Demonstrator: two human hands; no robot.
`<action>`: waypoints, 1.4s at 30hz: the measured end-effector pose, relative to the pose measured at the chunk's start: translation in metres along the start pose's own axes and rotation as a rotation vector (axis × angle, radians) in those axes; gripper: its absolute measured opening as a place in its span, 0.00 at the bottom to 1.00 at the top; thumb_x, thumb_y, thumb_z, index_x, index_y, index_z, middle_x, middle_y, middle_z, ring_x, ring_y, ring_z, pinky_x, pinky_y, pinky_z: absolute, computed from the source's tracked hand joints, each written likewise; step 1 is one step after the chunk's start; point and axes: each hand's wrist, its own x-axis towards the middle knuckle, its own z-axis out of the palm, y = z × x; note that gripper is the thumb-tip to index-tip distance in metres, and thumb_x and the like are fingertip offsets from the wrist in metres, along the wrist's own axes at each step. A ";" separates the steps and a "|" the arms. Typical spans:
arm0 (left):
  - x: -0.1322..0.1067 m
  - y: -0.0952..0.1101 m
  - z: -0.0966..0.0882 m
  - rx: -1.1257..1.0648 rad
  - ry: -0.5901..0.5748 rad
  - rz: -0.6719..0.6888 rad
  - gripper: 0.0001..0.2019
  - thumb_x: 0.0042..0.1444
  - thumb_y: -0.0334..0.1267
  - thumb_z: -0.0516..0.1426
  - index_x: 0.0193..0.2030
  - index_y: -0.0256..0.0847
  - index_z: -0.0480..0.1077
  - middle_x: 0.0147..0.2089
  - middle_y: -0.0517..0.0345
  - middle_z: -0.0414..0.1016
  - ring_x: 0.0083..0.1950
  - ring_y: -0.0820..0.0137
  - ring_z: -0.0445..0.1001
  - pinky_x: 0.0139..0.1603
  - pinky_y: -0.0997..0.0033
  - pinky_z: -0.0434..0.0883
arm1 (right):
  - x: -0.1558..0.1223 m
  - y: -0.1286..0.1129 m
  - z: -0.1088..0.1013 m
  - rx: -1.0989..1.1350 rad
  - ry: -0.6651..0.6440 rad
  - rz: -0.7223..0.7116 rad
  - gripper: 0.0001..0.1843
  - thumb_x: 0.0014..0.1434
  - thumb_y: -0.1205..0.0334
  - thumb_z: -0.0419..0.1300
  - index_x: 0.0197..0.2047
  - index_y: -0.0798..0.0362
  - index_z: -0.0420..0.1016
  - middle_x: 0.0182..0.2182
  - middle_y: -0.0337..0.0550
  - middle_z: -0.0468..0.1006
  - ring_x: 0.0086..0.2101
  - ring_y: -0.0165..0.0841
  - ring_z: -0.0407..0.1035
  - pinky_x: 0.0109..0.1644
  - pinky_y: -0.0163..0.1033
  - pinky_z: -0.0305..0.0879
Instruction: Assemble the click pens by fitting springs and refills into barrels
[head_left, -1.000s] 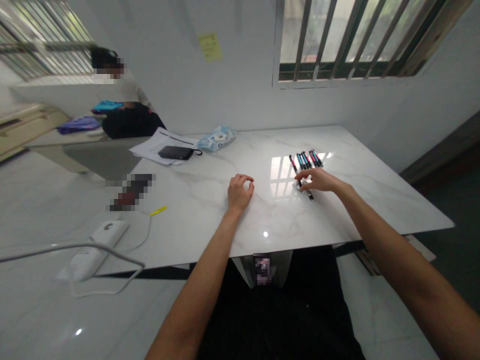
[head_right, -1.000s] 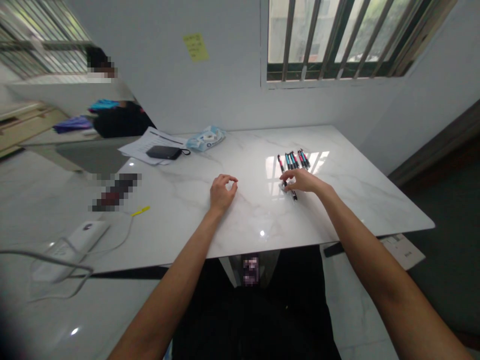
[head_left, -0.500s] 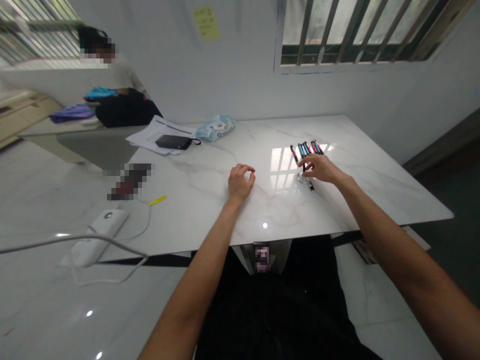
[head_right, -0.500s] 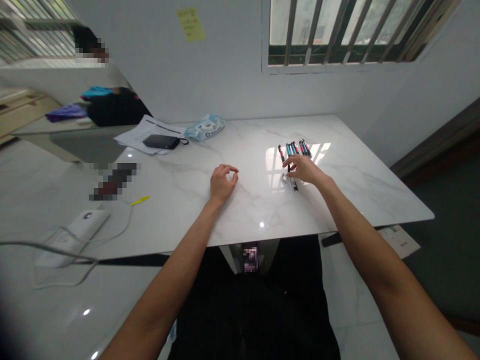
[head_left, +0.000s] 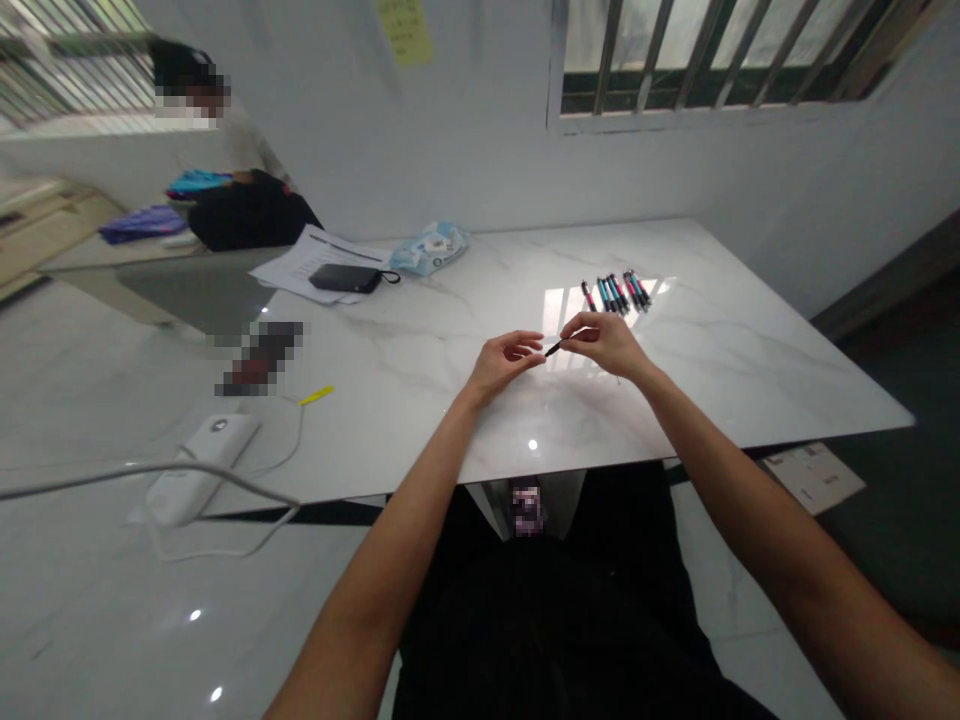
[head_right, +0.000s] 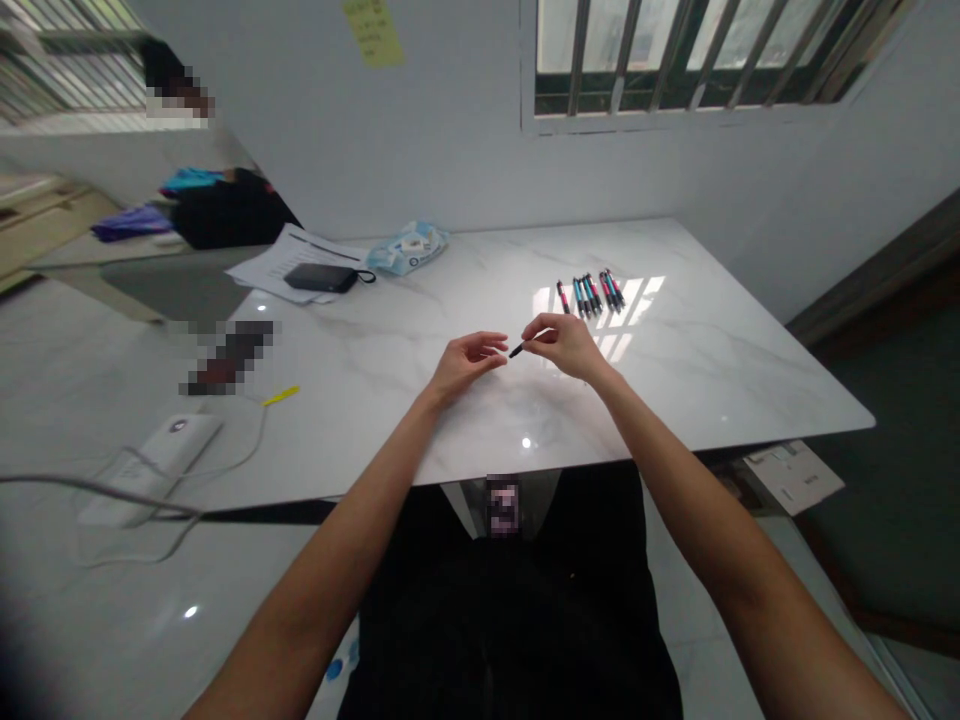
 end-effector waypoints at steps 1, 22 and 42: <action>-0.001 0.000 0.001 -0.023 -0.024 -0.017 0.27 0.50 0.51 0.75 0.53 0.40 0.83 0.47 0.48 0.87 0.45 0.65 0.83 0.50 0.64 0.79 | 0.000 0.000 0.007 0.010 -0.015 0.001 0.16 0.55 0.48 0.75 0.40 0.51 0.82 0.35 0.46 0.88 0.40 0.45 0.85 0.43 0.47 0.80; 0.004 -0.008 0.003 0.063 0.070 -0.047 0.15 0.54 0.43 0.67 0.45 0.38 0.81 0.34 0.58 0.78 0.32 0.73 0.75 0.35 0.73 0.69 | -0.007 0.047 -0.057 -0.802 -0.005 0.014 0.17 0.64 0.59 0.69 0.55 0.54 0.86 0.47 0.52 0.87 0.42 0.43 0.80 0.52 0.48 0.75; 0.005 -0.011 0.003 0.063 0.112 -0.036 0.14 0.52 0.44 0.67 0.43 0.38 0.81 0.34 0.58 0.79 0.32 0.73 0.73 0.35 0.73 0.68 | 0.006 0.052 -0.037 -0.762 0.024 -0.126 0.11 0.69 0.58 0.68 0.49 0.51 0.88 0.46 0.51 0.88 0.44 0.45 0.80 0.53 0.47 0.73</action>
